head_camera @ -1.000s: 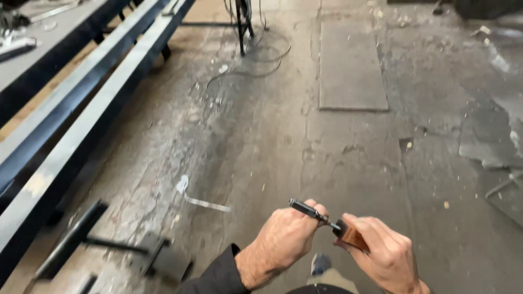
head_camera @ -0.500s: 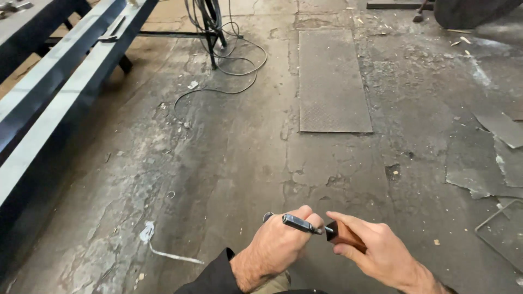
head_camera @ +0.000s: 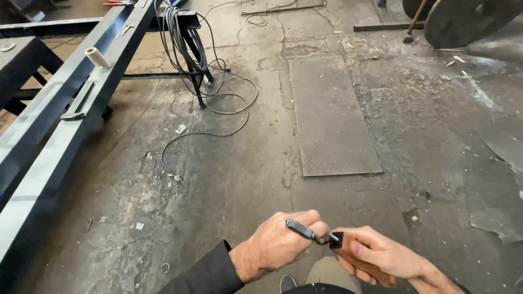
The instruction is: The person walks through a workshop while holding a threaded rod and a wooden block. They repeatedly insert the rod into the block and rotate it to tighten or loosen the fit, then remove the rod and repeat the cycle.
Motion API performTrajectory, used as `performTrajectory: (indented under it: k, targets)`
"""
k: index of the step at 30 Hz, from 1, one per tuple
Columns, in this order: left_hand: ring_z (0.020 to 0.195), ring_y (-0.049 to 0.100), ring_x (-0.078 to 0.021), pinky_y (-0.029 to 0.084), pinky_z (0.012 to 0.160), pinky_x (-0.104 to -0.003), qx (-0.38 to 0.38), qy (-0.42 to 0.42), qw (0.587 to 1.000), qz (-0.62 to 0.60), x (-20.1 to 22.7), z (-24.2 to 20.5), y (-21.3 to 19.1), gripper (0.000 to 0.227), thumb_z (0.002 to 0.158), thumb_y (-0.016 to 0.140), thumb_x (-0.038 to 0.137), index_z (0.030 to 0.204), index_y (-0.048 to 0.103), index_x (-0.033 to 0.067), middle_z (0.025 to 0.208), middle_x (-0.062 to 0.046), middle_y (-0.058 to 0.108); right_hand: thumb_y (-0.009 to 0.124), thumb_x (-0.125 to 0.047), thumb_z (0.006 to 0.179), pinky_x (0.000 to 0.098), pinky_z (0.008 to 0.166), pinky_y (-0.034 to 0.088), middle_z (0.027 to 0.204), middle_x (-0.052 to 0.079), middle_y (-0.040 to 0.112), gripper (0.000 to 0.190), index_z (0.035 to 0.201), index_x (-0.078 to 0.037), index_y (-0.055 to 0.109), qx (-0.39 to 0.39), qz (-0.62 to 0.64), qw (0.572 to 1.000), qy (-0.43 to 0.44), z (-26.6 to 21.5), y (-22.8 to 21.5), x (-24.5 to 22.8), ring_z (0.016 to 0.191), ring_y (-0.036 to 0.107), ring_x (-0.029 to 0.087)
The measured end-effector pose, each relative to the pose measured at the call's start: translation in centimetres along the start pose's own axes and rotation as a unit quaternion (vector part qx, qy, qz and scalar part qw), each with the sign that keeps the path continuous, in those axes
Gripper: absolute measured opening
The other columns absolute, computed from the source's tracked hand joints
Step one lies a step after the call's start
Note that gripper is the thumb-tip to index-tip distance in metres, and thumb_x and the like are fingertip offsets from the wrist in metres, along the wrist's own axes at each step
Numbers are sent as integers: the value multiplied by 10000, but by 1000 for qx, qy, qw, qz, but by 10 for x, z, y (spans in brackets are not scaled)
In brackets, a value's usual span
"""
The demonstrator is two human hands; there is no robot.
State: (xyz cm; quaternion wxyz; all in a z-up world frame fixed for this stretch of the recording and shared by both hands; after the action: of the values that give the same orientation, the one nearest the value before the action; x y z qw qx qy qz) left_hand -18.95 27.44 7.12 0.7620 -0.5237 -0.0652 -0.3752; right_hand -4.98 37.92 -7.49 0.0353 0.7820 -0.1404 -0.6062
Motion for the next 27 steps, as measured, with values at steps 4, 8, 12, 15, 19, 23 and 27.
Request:
performTrajectory:
  k: [4, 8, 12, 15, 19, 23, 27]
  targets:
    - [763, 671, -344, 548, 664, -447, 29, -58, 997, 30, -90, 31, -17, 272, 939, 659, 57, 1206, 607, 65, 1029, -115, 616, 1095, -271, 670, 309, 622, 480, 713, -1, 692, 709, 1299, -52, 852, 178, -195, 963, -46, 66, -47, -48, 658, 575, 140]
    - [821, 655, -353, 547, 719, -454, 57, -128, 988, 58, -187, 65, -36, 281, 896, 640, -4, 1171, 609, 43, 1051, -134, 637, 1015, -132, 644, 283, 665, 641, 960, -8, 907, 628, 1232, -108, 794, 407, -428, 790, -165, 119, -99, -111, 731, 832, 129]
    - [907, 701, -348, 558, 806, -414, 108, -109, 988, 7, -278, 114, -66, 217, 939, 690, -10, 1150, 639, -20, 1091, -140, 715, 895, -230, 797, 344, 688, 616, 1079, 25, 813, 642, 1367, -5, 704, 332, -605, 670, -274, 204, -144, -161, 814, 788, 188]
    - [834, 691, -350, 540, 756, -431, 101, -162, 982, -12, -351, 160, -83, 144, 901, 650, -40, 1042, 660, -14, 1001, -133, 740, 895, -269, 820, 345, 635, 625, 1041, 43, 781, 658, 1383, -17, 667, 274, -632, 672, -272, 262, -210, -192, 763, 790, 189]
    - [906, 709, -353, 566, 806, -416, 109, -150, 982, -31, -430, 212, -116, 303, 803, 626, -111, 1093, 664, -32, 1064, -140, 728, 847, -362, 873, 357, 575, 602, 1067, 20, 763, 639, 1409, -71, 656, 230, -657, 662, -277, 333, -287, -239, 708, 756, 218]
    - [880, 713, -340, 569, 796, -417, 130, -164, 978, -21, -499, 242, -146, 242, 863, 668, -100, 1091, 665, -20, 1040, -131, 730, 836, -391, 885, 393, 624, 633, 1061, 1, 809, 595, 1402, -147, 670, 158, -618, 744, -199, 412, -350, -260, 715, 802, 257]
    - [818, 693, -332, 559, 770, -421, 101, -154, 982, -44, -574, 271, -166, 197, 887, 683, -68, 1072, 670, -2, 1019, -115, 710, 782, -392, 947, 372, 685, 654, 1132, -22, 894, 483, 1371, -177, 699, 96, -539, 826, -132, 483, -406, -276, 774, 853, 223]
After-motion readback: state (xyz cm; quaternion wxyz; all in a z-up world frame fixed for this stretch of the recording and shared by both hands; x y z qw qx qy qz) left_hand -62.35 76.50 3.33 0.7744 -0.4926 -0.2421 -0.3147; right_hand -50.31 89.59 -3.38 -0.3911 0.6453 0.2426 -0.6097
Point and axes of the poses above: each hand's wrist, its own z-axis towards the middle knuckle, its own y-axis out of the palm, x = y × z, the point moved 9 cm from there along z, towards the middle knuckle
